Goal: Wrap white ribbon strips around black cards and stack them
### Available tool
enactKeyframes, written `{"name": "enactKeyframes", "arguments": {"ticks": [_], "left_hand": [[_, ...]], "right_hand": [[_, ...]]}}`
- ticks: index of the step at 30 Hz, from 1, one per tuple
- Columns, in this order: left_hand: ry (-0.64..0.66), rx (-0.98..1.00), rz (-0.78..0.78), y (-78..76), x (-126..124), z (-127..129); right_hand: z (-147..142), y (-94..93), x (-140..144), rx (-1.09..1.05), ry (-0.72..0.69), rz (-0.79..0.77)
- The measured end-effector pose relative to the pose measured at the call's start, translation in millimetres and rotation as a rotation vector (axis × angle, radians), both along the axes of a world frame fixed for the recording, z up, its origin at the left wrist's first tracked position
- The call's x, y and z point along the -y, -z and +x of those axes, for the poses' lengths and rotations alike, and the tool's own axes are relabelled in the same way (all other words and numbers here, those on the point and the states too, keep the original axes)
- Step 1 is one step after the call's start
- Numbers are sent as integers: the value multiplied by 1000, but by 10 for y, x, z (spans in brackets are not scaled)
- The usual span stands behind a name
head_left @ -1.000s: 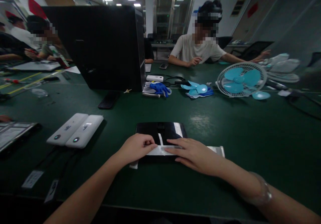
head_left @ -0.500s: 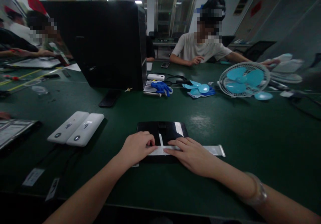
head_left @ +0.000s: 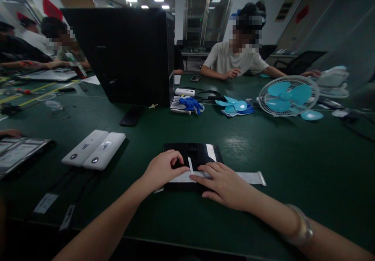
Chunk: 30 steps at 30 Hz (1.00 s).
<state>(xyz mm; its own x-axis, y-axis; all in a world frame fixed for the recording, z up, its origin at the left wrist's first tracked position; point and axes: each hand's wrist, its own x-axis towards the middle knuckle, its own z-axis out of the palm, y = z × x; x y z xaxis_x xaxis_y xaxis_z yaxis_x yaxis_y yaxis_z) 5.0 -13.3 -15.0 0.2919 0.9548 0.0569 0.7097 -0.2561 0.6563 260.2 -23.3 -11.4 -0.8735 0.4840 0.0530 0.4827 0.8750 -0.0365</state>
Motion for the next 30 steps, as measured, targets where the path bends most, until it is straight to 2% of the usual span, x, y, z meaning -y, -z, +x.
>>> {"name": "enactKeyframes", "arguments": {"ticks": [7, 11, 15, 21, 30], "left_hand": [[-154, 695, -138, 10, -70, -68], [-294, 971, -209, 37, -120, -109], [-331, 1209, -330, 38, -150, -125], [-332, 1313, -402, 24, -156, -141], [-334, 1282, -397, 6, -153, -152]], "right_hand": [[50, 3, -35, -17, -37, 1], [115, -30, -85, -70, 1, 4], [202, 6, -145, -68, 95, -108], [302, 74, -211, -15, 144, -260], [318, 49, -261, 25, 160, -211]]}}
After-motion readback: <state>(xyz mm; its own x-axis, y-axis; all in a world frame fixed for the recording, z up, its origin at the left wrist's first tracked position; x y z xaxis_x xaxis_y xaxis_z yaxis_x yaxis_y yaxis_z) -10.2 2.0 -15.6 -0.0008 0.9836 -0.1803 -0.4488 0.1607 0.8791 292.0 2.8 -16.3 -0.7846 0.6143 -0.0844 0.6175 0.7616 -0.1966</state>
